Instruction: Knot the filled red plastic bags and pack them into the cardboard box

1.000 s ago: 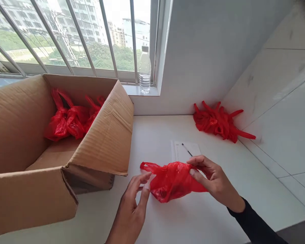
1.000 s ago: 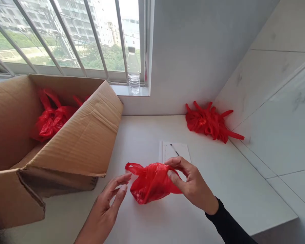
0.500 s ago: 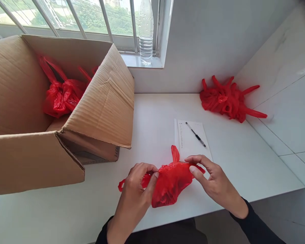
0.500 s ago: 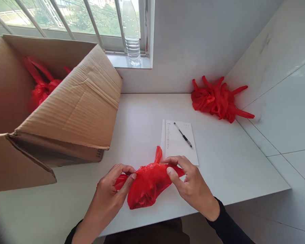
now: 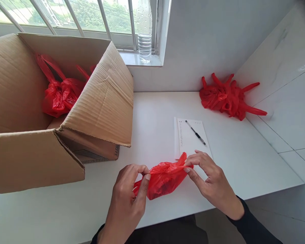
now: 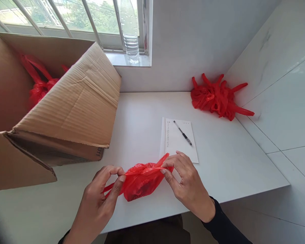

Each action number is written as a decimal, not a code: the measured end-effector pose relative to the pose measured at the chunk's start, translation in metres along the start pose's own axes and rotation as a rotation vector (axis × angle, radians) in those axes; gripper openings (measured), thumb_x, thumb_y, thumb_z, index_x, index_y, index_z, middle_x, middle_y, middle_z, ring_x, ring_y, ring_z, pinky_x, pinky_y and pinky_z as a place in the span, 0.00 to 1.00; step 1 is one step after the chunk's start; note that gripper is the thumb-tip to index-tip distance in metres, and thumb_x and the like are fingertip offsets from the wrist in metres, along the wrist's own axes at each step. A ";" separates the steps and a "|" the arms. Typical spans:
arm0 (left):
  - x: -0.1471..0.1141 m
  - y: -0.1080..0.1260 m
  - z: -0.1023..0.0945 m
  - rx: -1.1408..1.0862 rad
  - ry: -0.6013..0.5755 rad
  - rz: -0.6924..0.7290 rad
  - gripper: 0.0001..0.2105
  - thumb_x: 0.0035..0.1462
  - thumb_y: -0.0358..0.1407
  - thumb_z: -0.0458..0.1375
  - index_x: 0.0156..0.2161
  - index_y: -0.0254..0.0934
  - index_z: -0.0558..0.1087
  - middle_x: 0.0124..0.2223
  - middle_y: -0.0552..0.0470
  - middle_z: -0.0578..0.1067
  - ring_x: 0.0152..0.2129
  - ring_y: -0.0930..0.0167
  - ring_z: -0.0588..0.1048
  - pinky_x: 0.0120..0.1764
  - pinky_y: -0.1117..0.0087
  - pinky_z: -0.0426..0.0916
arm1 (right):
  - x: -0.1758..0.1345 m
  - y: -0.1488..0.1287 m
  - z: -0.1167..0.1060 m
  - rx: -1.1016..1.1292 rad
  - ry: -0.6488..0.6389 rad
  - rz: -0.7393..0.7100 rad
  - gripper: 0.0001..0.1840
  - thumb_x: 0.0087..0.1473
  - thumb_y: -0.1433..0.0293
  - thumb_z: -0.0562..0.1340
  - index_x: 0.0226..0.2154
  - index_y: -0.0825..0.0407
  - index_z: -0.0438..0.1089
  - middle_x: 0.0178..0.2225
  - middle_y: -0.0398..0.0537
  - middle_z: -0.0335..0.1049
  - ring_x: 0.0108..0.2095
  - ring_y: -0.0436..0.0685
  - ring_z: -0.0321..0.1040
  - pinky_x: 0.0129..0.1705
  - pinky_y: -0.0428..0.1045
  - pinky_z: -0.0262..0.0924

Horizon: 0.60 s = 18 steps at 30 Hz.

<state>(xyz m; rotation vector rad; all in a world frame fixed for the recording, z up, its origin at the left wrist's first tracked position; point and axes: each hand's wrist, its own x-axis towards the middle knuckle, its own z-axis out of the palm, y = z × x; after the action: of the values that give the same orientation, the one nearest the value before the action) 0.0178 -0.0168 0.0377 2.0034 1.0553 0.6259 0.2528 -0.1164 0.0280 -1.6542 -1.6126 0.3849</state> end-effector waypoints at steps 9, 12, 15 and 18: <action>-0.002 -0.009 -0.025 0.004 0.164 -0.362 0.15 0.63 0.53 0.55 0.40 0.43 0.72 0.35 0.57 0.75 0.17 0.75 0.64 0.19 0.74 0.60 | -0.004 -0.001 -0.013 0.016 -0.025 0.377 0.06 0.68 0.60 0.57 0.43 0.42 0.68 0.46 0.45 0.73 0.46 0.60 0.70 0.19 0.47 0.58; -0.003 -0.006 -0.024 -0.001 0.144 -0.203 0.13 0.65 0.46 0.56 0.50 0.45 0.71 0.50 0.50 0.76 0.43 0.65 0.77 0.40 0.69 0.73 | -0.001 -0.008 -0.007 0.045 -0.065 0.326 0.12 0.66 0.59 0.59 0.50 0.42 0.66 0.49 0.45 0.73 0.47 0.61 0.70 0.33 0.52 0.69; 0.000 0.002 -0.014 0.035 0.029 0.000 0.19 0.67 0.40 0.56 0.61 0.49 0.66 0.61 0.48 0.70 0.57 0.62 0.70 0.57 0.60 0.68 | 0.005 -0.016 0.006 0.063 -0.094 0.146 0.15 0.65 0.60 0.62 0.53 0.42 0.64 0.48 0.44 0.73 0.50 0.61 0.69 0.63 0.65 0.55; 0.005 0.008 -0.006 0.092 -0.103 0.203 0.13 0.65 0.34 0.58 0.54 0.47 0.73 0.52 0.49 0.74 0.51 0.63 0.72 0.60 0.56 0.63 | 0.009 -0.019 0.015 0.101 -0.154 0.084 0.09 0.66 0.64 0.61 0.49 0.42 0.66 0.45 0.42 0.74 0.45 0.57 0.71 0.67 0.67 0.45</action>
<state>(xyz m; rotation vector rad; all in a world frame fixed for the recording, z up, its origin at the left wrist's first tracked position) 0.0195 -0.0127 0.0480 2.2170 0.8405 0.5806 0.2305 -0.1050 0.0346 -1.6531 -1.6103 0.6404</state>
